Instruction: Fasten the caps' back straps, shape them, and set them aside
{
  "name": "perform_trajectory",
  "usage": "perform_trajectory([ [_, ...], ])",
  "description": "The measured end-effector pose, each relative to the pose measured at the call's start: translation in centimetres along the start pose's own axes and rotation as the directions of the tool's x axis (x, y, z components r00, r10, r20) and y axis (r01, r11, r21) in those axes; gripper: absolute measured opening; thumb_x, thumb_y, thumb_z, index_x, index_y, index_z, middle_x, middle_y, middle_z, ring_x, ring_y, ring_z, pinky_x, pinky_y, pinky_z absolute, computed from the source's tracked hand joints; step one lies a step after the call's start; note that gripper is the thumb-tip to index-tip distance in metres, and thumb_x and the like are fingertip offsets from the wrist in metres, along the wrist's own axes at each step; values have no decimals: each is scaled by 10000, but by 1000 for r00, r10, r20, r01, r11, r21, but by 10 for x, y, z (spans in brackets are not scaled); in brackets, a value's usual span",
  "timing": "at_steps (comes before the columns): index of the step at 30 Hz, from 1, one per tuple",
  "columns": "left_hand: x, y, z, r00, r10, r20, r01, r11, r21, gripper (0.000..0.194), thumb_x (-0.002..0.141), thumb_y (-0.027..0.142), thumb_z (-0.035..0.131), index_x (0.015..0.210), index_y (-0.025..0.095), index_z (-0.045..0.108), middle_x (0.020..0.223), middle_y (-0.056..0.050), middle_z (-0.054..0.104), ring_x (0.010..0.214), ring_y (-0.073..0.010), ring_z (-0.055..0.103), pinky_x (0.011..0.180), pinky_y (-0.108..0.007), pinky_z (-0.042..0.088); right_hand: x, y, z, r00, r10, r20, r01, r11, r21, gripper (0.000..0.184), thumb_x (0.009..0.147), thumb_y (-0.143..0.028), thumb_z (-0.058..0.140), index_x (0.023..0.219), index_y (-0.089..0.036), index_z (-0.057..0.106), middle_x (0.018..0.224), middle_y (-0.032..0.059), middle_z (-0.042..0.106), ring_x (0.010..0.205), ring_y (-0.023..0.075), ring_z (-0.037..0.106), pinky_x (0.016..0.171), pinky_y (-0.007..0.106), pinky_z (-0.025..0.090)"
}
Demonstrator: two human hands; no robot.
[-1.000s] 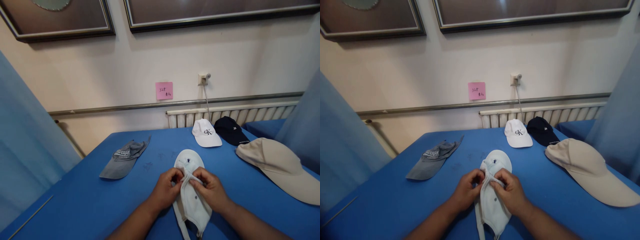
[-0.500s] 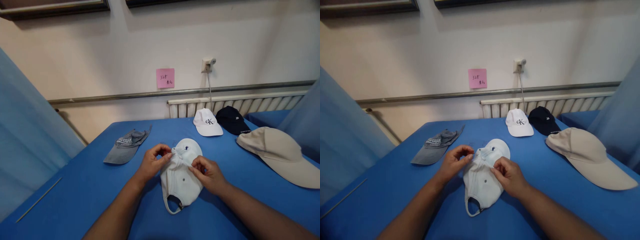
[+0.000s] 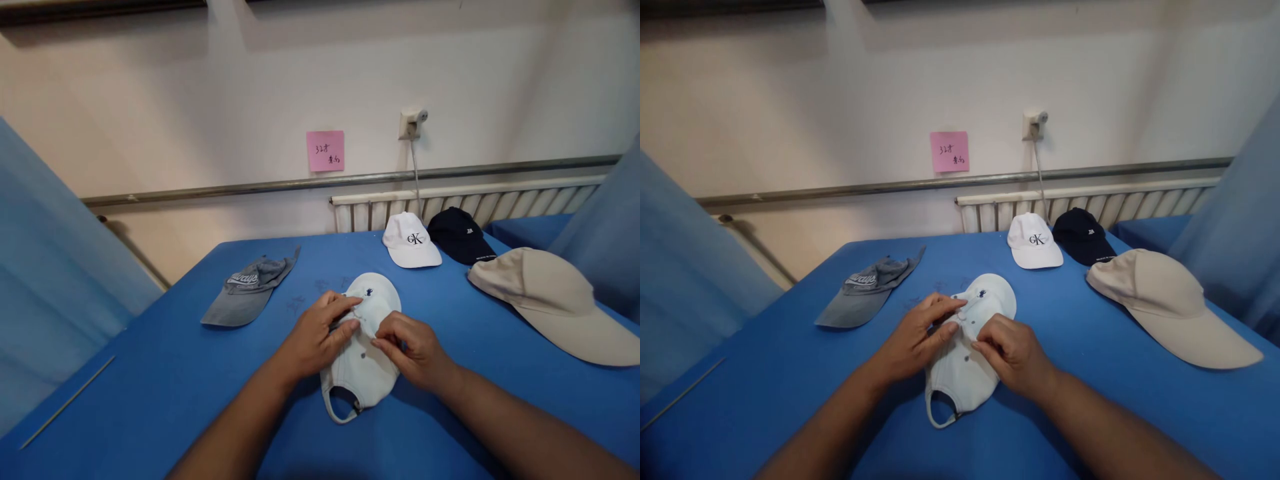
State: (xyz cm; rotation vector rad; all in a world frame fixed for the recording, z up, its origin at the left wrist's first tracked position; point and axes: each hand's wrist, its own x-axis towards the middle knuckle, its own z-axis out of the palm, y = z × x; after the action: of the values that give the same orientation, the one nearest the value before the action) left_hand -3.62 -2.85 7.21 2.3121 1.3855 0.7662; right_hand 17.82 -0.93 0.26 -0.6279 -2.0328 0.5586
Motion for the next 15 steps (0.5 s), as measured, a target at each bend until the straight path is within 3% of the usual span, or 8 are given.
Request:
perform_trajectory([
  [6,0,-3,1,997,-62,43,60,997,43,281,897,390,537,1084,231,675,889,-28,598,789,-166,570,728,-289,442,1,-3,-1,999,0,33,-1,1000,28,88,912,-193,560,827,-201,580,733,6,584,667,128,537,619,253,402],
  [11,3,-1,-3,988,-94,125,105,991,-83,121,813,275,625,902,198,652,821,3,545,744,-139,529,693,-252,432,7,18,-4,979,198,-56,-194,979,70,110,891,-209,569,798,-204,629,731,0,609,660,131,563,618,249,423],
  [13,4,1,-4,986,-95,134,111,988,-111,90,797,240,622,873,192,630,837,2,545,750,-138,523,700,-251,435,9,30,-5,965,263,-10,-262,963,54,83,870,-213,587,834,-207,661,770,6,626,682,136,579,627,249,433],
  [15,5,2,-4,988,-94,126,109,987,-116,71,789,216,612,854,187,610,841,0,545,753,-139,522,700,-254,434,10,40,-7,948,298,110,-302,953,27,80,835,-216,622,886,-207,683,809,12,630,690,137,586,641,249,444],
])
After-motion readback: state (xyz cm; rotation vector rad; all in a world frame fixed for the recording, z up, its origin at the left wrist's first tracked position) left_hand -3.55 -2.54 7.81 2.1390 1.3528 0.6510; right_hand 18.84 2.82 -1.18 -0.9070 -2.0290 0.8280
